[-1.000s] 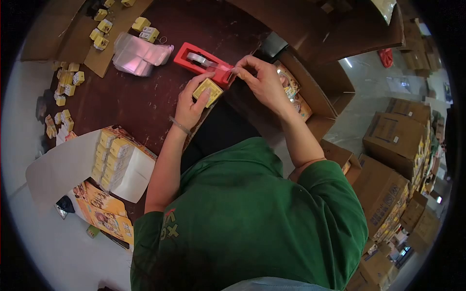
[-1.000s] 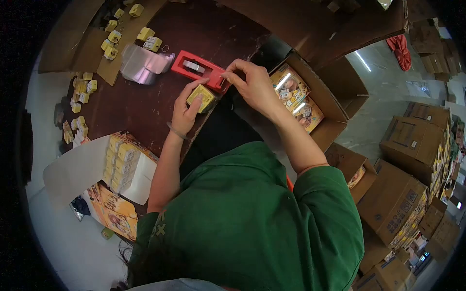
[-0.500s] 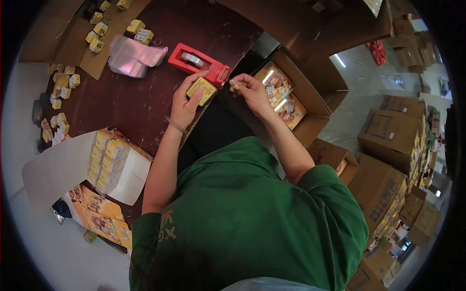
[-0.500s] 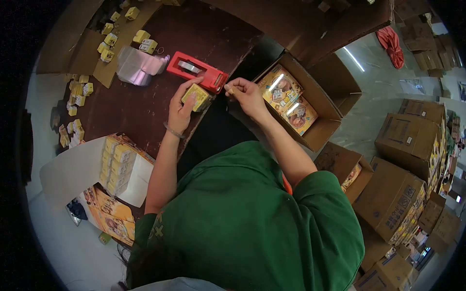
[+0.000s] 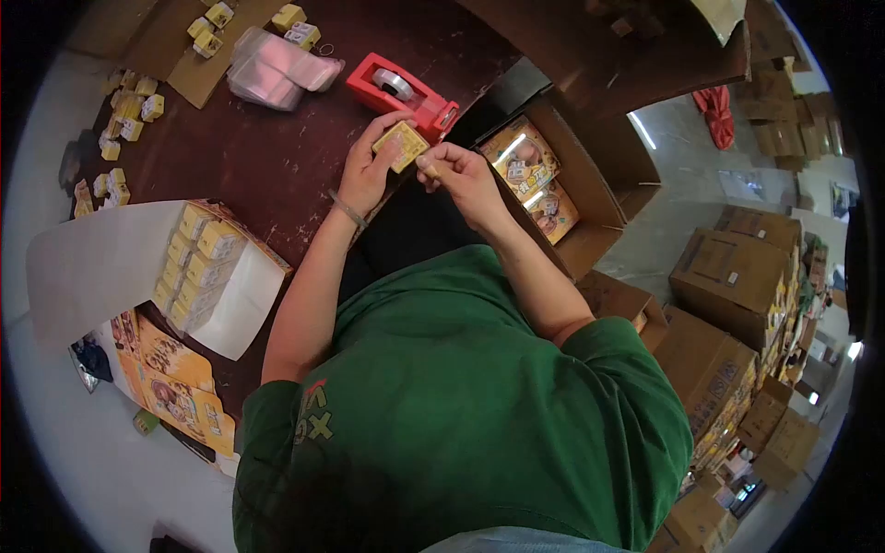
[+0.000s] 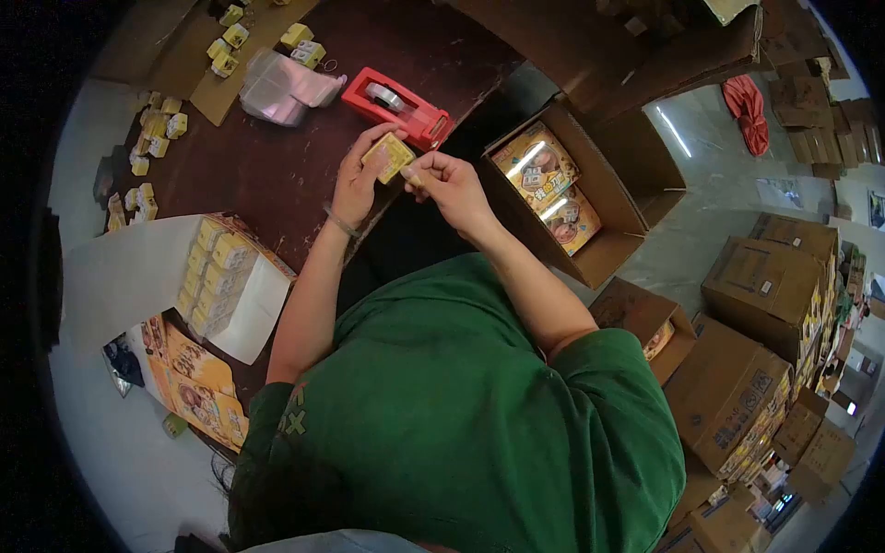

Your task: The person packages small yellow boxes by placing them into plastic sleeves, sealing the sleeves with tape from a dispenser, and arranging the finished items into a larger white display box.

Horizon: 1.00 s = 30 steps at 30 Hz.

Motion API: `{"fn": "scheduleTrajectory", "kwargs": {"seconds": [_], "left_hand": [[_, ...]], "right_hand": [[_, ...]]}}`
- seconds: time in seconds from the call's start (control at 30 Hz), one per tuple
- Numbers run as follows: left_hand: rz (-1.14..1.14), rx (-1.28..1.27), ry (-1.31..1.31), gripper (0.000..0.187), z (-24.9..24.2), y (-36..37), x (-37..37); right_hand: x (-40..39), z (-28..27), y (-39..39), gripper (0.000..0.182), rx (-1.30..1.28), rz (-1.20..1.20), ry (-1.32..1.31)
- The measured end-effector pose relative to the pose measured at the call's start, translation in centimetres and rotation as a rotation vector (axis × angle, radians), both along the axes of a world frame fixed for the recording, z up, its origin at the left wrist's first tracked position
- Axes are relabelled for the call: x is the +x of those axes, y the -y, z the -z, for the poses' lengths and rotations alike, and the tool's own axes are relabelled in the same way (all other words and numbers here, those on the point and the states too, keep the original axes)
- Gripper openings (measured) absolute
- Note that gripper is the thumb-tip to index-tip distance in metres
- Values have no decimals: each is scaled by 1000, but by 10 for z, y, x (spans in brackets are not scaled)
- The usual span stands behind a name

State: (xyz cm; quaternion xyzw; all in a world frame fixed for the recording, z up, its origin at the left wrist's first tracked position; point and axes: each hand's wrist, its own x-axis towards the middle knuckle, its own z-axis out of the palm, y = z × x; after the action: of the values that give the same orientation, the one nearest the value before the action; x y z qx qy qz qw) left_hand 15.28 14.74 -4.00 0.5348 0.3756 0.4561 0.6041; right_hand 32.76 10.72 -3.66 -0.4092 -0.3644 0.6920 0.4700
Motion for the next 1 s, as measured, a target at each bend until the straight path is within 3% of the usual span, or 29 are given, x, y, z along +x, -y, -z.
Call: {"fn": "scheduleTrajectory", "kwargs": {"seconds": [0.03,0.13,0.23,0.27,0.33,0.37,0.43,0.47,0.53,0.6,0.63,0.67,0.73,0.77,0.8,0.87,0.93,1.0], "left_hand": [[1,-37,9,38,-2,0,-1],[-7,165,-22,30,1,2,-5],[-103,5,-75,27,0,3,-3],[-132,-111,76,27,4,3,-4],[-262,-328,410,26,10,4,-14],[-297,-470,587,27,25,9,-27],[-380,-749,835,34,31,33,-47],[-162,-788,996,37,48,51,-61],[-106,-896,1090,43,20,84,-70],[-90,-770,1109,47,-19,117,-96],[-366,-700,808,47,-48,134,-103],[-584,-437,537,44,-48,150,-124],[-1073,32,-10,33,-51,185,-173],[-1252,-334,499,34,-75,195,-215],[-1584,-575,1101,34,-99,205,-257],[-1612,-319,378,43,-46,227,-283],[-1256,-98,103,60,-17,225,-258],[-1165,-191,511,65,9,236,-260]], "right_hand": [[-2,4,-3,17,-23,11,36],[-5,4,-6,17,-74,1,115],[-8,16,-7,15,-65,-39,373],[-11,24,-8,15,-46,-61,487],[-19,31,6,24,707,128,910],[-23,16,10,40,970,155,933],[-29,-4,20,57,1179,-65,1053],[-31,-6,21,61,1261,-170,1086],[-34,-8,13,66,1250,-461,830],[-59,-37,10,65,1046,-463,587],[-73,-52,6,63,964,-452,504],[-87,-58,2,63,752,-538,381],[-140,-78,-2,61,718,-731,384],[-171,-79,2,60,808,-788,390],[-204,-72,8,59,880,-839,341],[-262,-51,31,56,983,-913,327],[-303,-16,58,49,1134,-836,396],[-310,-5,69,49,1203,-758,393]]}}
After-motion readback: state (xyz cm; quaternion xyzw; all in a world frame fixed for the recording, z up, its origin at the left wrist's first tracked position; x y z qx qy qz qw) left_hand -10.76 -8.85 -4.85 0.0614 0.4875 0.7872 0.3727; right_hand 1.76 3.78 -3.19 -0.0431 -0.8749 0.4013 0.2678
